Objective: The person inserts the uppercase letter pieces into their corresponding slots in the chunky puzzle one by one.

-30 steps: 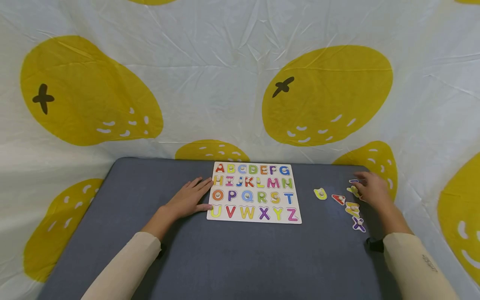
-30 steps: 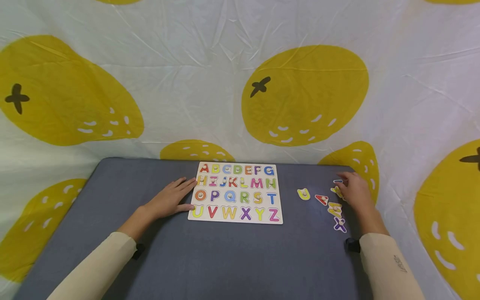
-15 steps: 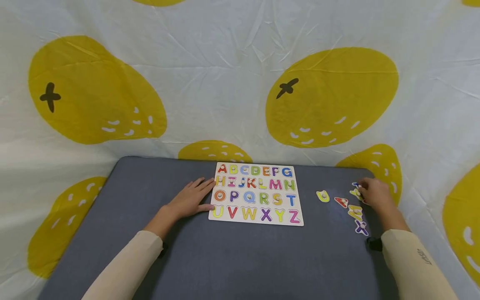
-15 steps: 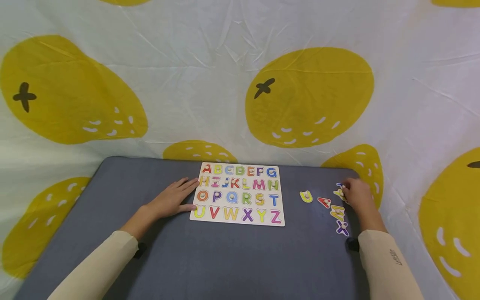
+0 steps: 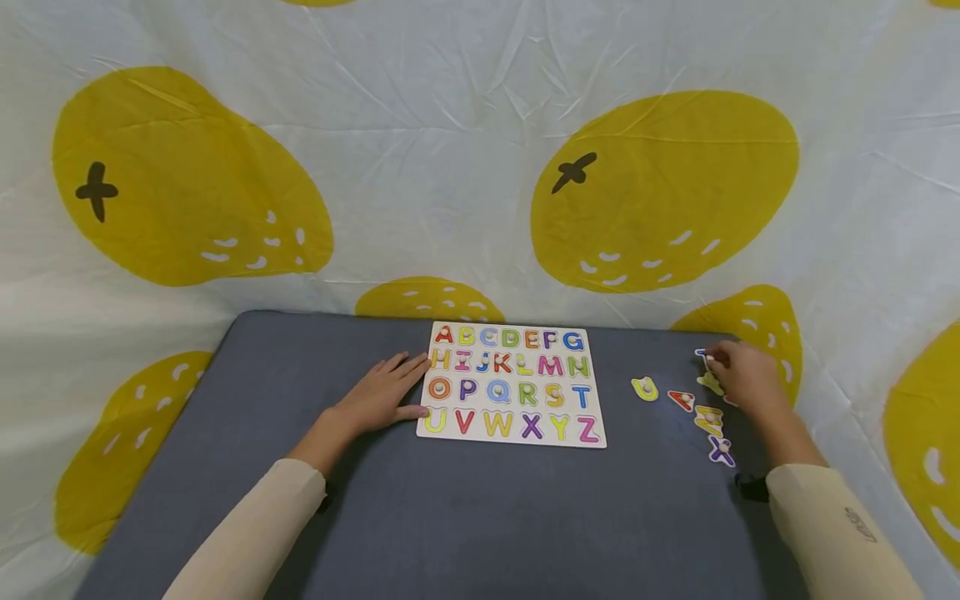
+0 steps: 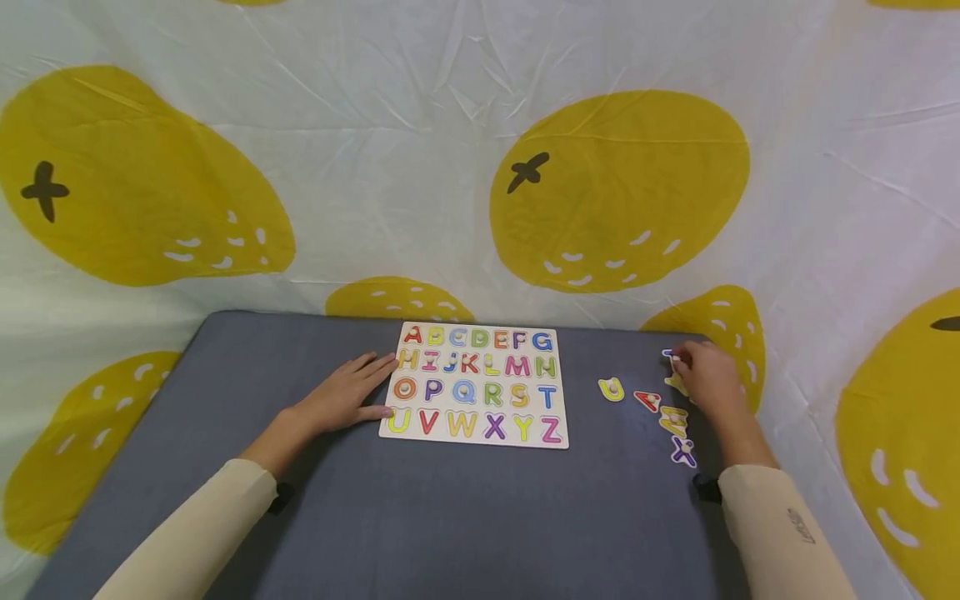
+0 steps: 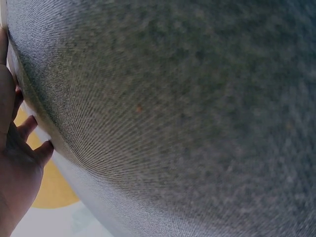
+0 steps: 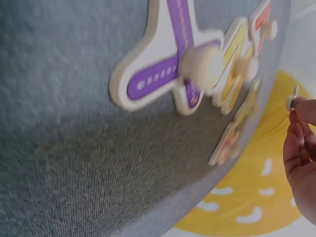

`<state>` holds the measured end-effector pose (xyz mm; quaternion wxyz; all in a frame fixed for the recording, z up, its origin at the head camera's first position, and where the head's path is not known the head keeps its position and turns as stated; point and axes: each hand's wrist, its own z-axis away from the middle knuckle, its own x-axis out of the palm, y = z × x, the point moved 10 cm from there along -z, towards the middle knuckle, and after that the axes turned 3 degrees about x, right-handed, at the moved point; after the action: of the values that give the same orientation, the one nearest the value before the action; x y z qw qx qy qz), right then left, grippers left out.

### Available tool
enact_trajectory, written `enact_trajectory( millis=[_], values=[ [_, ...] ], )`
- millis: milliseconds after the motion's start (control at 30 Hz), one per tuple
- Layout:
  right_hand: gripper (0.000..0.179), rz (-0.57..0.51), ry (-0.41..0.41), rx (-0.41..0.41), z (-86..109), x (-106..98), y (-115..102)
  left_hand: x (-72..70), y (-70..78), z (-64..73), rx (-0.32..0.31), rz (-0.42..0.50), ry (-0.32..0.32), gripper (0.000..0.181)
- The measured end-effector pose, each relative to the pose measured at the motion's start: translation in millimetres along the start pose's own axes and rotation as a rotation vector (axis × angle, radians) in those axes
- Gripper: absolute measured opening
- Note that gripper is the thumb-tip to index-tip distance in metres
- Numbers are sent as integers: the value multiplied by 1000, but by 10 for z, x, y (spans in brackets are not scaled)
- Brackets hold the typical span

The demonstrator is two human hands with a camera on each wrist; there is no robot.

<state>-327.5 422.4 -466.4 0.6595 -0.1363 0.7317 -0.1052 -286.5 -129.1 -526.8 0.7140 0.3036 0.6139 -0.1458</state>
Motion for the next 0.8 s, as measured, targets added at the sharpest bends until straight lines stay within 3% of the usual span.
enact_trajectory(
  millis=[200, 433, 800],
  values=[
    [16, 3, 44, -98, 49, 16, -357, 5, -19, -6, -2, -8, -2, 91],
    [17, -71, -9, -137, 161, 133, -747, -24, -1, 2, 0, 9, 2, 91],
    [13, -101, -46, -253, 291, 440, -1360, 5, 5, 1, 3, 8, -2, 90]
  ],
)
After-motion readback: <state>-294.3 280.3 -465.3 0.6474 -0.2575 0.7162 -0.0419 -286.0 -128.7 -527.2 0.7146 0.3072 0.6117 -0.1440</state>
